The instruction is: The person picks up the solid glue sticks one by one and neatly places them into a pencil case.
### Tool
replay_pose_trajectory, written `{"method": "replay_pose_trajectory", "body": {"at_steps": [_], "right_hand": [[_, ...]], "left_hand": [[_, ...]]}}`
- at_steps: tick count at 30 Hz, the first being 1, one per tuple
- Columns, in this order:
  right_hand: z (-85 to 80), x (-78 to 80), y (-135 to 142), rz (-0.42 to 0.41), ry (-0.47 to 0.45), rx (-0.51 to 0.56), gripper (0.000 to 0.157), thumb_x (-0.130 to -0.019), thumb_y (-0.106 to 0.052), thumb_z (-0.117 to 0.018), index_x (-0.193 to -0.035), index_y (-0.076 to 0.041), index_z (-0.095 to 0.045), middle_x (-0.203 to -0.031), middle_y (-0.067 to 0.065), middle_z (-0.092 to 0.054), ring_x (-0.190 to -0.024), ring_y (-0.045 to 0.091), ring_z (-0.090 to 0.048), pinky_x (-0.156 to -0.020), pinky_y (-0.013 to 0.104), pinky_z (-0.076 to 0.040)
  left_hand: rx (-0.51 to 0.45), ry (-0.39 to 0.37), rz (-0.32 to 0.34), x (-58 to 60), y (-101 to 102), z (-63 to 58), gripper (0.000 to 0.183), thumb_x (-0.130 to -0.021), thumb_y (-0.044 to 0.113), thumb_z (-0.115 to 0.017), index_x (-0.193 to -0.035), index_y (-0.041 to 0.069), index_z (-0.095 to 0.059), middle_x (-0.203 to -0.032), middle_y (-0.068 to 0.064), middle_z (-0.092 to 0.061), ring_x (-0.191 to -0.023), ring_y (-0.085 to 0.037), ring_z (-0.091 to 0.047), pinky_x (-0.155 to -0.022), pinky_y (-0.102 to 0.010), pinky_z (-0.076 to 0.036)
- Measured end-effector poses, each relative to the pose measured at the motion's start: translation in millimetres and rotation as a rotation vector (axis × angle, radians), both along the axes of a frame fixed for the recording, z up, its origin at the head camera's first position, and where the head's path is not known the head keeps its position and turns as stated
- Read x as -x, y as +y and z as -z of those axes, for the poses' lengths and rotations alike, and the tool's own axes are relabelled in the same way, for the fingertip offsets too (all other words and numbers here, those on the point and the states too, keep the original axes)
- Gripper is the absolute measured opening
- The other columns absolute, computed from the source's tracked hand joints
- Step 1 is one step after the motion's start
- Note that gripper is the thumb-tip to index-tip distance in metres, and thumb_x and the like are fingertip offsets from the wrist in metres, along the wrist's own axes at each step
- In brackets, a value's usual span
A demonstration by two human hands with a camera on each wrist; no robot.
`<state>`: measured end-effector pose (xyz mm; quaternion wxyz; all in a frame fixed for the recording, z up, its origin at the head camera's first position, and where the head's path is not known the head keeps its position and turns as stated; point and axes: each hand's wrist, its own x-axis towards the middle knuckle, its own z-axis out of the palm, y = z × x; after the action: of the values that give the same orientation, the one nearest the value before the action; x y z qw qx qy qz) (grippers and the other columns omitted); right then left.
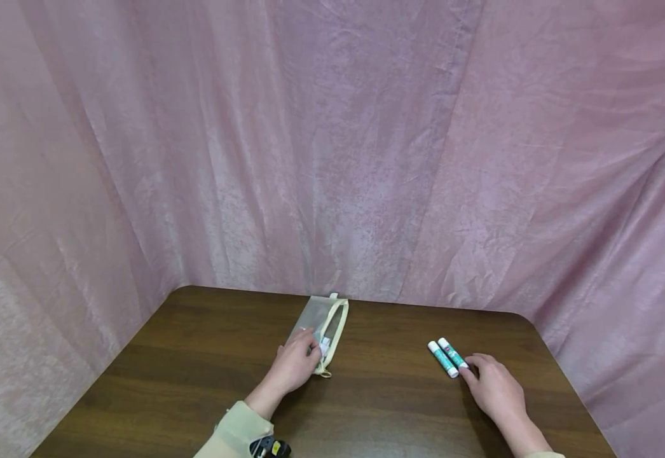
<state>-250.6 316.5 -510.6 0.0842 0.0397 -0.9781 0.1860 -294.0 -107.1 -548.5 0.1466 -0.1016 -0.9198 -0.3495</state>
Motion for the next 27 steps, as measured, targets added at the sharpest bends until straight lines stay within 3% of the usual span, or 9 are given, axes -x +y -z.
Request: {"method": "replay_pose_trajectory", "body": {"at_steps": [7, 8, 14, 19, 22, 26, 27], "right_hand": [[0.3, 2.6, -0.9, 0.013, -0.009, -0.005, 0.035, -0.107, -0.028, -0.070, -0.125, 0.002, -0.076, -0.146, 0.035, -0.061, -0.131, 0.062, -0.059, -0.087, 0.074, -0.055], [0.3, 2.7, -1.0, 0.016, -0.009, -0.006, 0.035, -0.107, -0.028, -0.071, -0.125, 0.002, -0.076, -0.146, 0.035, -0.061, -0.131, 0.062, -0.059, -0.087, 0.074, -0.055], [-0.4, 2.6, -1.0, 0.042, -0.005, -0.017, 0.035, -0.105, -0.030, -0.073, -0.122, 0.000, -0.077, -0.144, 0.034, -0.063, -0.129, 0.061, -0.060, -0.084, 0.073, -0.056], [-0.9, 1.6, -0.5, 0.063, -0.001, -0.021, 0.035, -0.103, -0.031, -0.075, -0.119, -0.001, -0.078, -0.141, 0.032, -0.065, -0.128, 0.060, -0.062, -0.081, 0.072, -0.056], [-1.7, 1.1, -1.0, 0.074, 0.004, -0.014, 0.033, -0.102, -0.030, -0.077, -0.118, -0.002, -0.079, -0.141, 0.031, -0.066, -0.127, 0.059, -0.063, -0.079, 0.071, -0.057], [-1.1, 0.6, 0.1, 0.084, -0.005, 0.004, 0.034, -0.101, -0.032, -0.078, -0.117, -0.003, -0.079, -0.141, 0.031, -0.066, -0.125, 0.060, -0.064, -0.075, 0.068, -0.058], [-0.6, 0.6, 0.7, 0.087, -0.009, 0.009, 0.034, -0.100, -0.033, -0.078, -0.117, -0.003, -0.079, -0.141, 0.031, -0.066, -0.124, 0.060, -0.064, -0.075, 0.067, -0.058]], "left_hand": [[-0.010, -0.061, 0.040, -26.5, 1.6, -41.6, 0.020, -0.096, 0.011, -0.061, -0.077, 0.014, -0.055, -0.149, -0.027, -0.064, -0.149, -0.054, -0.049, -0.102, -0.094, -0.030], [-0.001, -0.069, 0.038, -27.3, 1.9, -43.4, 0.021, -0.097, 0.011, -0.062, -0.077, 0.014, -0.055, -0.150, -0.027, -0.063, -0.149, -0.054, -0.049, -0.103, -0.094, -0.030], [0.025, -0.079, 0.027, -25.5, 2.6, -42.7, 0.021, -0.097, 0.009, -0.062, -0.077, 0.014, -0.055, -0.151, -0.026, -0.063, -0.150, -0.052, -0.049, -0.104, -0.092, -0.031], [-0.014, -0.055, 0.041, -26.1, 1.4, -41.2, 0.020, -0.096, 0.010, -0.062, -0.077, 0.014, -0.056, -0.149, -0.028, -0.064, -0.148, -0.055, -0.050, -0.102, -0.094, -0.030], [-0.022, -0.019, 0.042, -22.4, 0.3, -32.8, 0.019, -0.096, 0.013, -0.060, -0.078, 0.015, -0.056, -0.147, -0.027, -0.066, -0.146, -0.054, -0.052, -0.098, -0.095, -0.033], [-0.031, -0.020, 0.042, -22.0, -0.1, -32.0, 0.019, -0.097, 0.013, -0.060, -0.078, 0.015, -0.056, -0.147, -0.027, -0.065, -0.146, -0.054, -0.051, -0.098, -0.095, -0.032], [-0.039, -0.031, 0.045, -24.6, 0.2, -36.6, 0.020, -0.096, 0.012, -0.061, -0.078, 0.014, -0.055, -0.147, -0.028, -0.065, -0.146, -0.056, -0.050, -0.099, -0.095, -0.031]]}}
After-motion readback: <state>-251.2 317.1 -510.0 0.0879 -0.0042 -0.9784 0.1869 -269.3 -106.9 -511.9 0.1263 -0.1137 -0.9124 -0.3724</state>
